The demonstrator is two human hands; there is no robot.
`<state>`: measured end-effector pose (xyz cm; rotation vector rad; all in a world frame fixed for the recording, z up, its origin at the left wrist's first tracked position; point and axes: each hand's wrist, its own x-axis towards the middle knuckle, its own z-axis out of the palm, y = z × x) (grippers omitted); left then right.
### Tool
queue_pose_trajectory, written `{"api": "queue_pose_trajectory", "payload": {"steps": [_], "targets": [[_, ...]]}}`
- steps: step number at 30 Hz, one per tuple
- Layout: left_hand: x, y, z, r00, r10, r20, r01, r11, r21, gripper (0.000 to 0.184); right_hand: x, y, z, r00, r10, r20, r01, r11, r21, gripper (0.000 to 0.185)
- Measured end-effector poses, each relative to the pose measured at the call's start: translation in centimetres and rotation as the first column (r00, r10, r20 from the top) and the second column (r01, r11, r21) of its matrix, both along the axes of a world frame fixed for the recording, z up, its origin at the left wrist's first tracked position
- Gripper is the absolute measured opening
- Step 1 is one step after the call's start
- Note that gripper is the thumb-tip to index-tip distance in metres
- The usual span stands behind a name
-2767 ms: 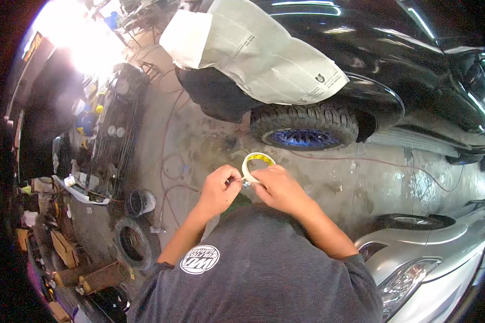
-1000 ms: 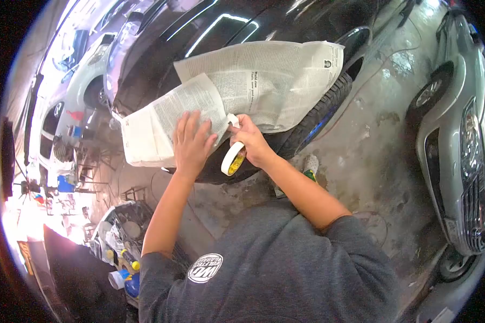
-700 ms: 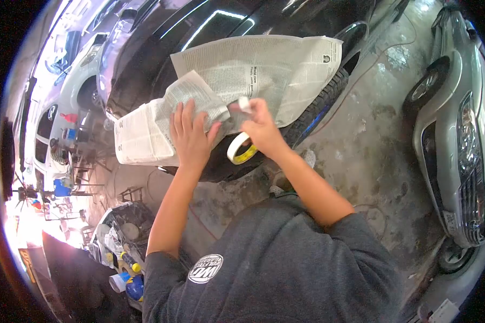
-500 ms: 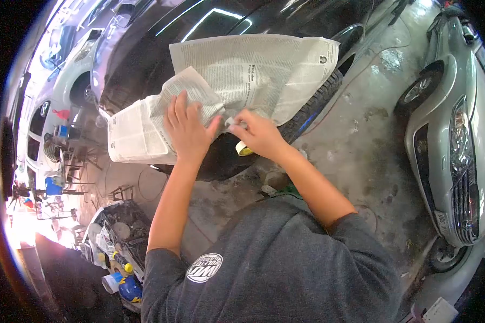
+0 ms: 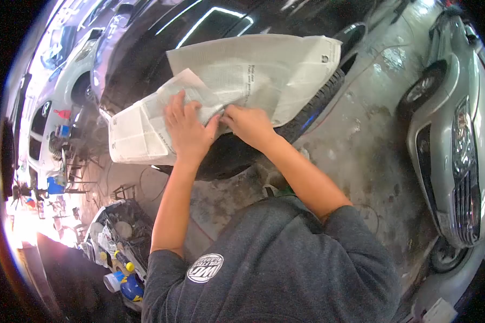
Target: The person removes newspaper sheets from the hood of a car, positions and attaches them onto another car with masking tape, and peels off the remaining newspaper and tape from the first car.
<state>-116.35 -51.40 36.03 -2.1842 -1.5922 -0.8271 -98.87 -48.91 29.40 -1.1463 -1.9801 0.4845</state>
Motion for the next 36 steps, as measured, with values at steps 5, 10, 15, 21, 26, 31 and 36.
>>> {"api": "queue_pose_trajectory", "payload": {"steps": [5,10,15,21,26,31,36], "targets": [[-0.5,0.3,-0.3,1.000,-0.013,0.015,0.013,1.000,0.017,0.051,-0.5,0.0,1.0,0.996,-0.077,-0.047,0.073,0.994,-0.079,0.028],[-0.6,-0.3,0.3,0.997,-0.030,0.064,0.030,1.000,-0.004,0.056,-0.4,0.3,0.8,0.983,-0.179,0.047,0.180,0.983,-0.029,0.036],[-1.4,0.1,0.0,0.995,-0.068,0.069,0.067,0.998,0.014,0.053,0.4,0.2,3.1,0.943,-0.230,0.239,0.269,0.952,-0.145,0.048],[-2.5,-0.4,-0.2,0.989,-0.101,0.108,0.105,0.994,-0.034,0.047,3.5,0.6,2.2,0.903,-0.357,0.238,0.367,0.930,0.003,0.044],[-4.6,-4.9,1.8,0.952,-0.158,0.261,0.158,0.987,0.020,0.046,7.7,-2.5,2.5,0.886,-0.307,0.349,0.390,0.899,-0.199,0.045],[-5.8,-15.8,-4.8,0.941,0.068,0.331,-0.076,0.997,0.011,0.051,14.1,-9.5,-9.1,0.902,-0.129,0.413,0.321,0.840,-0.438,0.046],[-1.9,-31.8,-28.4,0.822,0.473,0.317,0.019,0.534,-0.845,0.066,25.3,-25.9,-26.3,0.889,0.034,0.456,0.300,0.711,-0.636,0.043]]}}
